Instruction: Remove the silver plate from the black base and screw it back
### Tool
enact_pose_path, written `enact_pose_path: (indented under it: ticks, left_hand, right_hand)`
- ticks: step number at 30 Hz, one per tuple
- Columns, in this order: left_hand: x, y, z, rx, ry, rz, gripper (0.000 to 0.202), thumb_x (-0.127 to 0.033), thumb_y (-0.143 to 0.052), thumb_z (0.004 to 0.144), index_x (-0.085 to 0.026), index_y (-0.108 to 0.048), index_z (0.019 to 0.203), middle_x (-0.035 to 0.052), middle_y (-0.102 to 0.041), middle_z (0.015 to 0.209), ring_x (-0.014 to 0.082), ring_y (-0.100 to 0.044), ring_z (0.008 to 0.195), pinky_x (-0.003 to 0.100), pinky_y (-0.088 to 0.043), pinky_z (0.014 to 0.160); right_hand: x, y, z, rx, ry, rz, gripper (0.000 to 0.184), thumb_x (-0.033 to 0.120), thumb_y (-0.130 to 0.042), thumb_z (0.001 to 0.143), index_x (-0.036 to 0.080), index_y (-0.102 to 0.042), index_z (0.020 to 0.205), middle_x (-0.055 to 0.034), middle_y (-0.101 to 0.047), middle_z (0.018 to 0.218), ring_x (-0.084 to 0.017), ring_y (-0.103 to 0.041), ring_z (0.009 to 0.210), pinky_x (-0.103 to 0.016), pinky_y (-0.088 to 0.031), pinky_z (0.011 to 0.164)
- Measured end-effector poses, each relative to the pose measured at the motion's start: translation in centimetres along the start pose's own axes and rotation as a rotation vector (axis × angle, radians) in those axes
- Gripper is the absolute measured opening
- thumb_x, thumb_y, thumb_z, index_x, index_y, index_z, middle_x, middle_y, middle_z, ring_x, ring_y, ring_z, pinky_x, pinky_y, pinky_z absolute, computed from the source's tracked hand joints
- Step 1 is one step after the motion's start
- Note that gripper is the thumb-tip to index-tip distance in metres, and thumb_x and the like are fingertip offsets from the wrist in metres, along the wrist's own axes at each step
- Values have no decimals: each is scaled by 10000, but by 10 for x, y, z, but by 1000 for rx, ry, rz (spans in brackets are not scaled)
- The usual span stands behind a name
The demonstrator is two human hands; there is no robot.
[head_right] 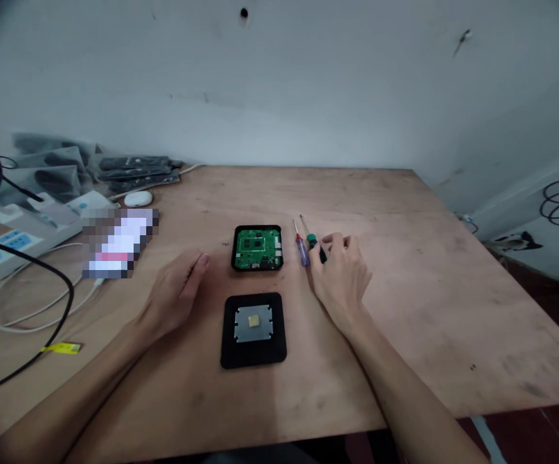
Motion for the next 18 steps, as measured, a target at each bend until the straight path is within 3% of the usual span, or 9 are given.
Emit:
enact_pose_path:
  ticks: [5,13,18]
  left_hand:
    - [-1,8,-2,-63,67,-83,350,-339,-395,1127,-237,-383,793,12,-534,800,186,-419,691,357,-372,726]
    - [8,6,0,-40,136,-275,357,-358,-492,1104,-225,-423,780,12,-502,783,199,-434,745,353,-347,723]
    - [10,-9,1,90,212,-574,396,-446,-447,1116,-224,-419,789,1,-440,776,181,-442,730,321,-405,696]
  right_hand:
    - [-7,-12,2,110,-32,-41,439,611,-599,1044,206,-765,1079,-132,-710,1088,-245,-595,753,-350,-259,658]
    - [-8,-15,2,51,61,8,405,562,-619,1026,177,-724,1095,-135,-671,1060,-220,-551,695,-337,-297,630]
    - [6,-7,-1,-23,163,91,366,542,-656,1017,196,-717,1121,-117,-650,1106,-238,-603,801,-327,-324,628]
Point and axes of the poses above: each hand's wrist, its own z-axis towards the middle knuckle, its own y-axis out of the back of the hand, x = y × z, the point moved 7 cm from there along z, towards the middle knuckle
